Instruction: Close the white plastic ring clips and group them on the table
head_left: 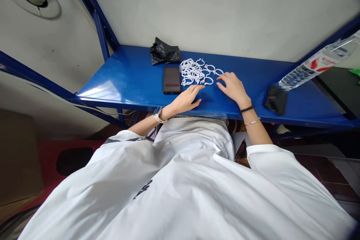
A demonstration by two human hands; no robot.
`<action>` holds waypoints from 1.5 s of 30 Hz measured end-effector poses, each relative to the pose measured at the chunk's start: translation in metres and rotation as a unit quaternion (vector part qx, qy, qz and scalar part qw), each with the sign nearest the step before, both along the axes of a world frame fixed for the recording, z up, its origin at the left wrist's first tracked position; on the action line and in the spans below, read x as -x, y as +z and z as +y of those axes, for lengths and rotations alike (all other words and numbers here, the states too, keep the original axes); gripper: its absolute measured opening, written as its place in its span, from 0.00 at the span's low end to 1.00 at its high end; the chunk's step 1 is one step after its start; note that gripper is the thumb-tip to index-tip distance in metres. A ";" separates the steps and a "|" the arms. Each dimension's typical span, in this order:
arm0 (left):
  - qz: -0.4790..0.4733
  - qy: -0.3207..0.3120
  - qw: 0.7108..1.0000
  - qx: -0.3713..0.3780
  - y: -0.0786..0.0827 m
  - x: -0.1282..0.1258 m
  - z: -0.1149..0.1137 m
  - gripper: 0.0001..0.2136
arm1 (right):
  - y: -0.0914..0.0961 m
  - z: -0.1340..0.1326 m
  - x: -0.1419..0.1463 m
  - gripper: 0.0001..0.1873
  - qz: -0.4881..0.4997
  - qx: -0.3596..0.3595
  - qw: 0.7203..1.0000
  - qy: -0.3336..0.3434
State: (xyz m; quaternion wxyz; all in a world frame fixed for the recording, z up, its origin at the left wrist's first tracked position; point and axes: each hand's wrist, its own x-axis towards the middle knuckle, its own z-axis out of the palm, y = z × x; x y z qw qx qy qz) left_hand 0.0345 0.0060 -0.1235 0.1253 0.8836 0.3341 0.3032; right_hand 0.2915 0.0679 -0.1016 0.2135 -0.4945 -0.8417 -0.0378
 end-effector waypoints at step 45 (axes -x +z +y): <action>-0.001 -0.081 0.996 0.048 -0.003 0.002 0.008 0.22 | -0.028 -0.090 0.059 0.19 0.486 0.274 0.820 0.124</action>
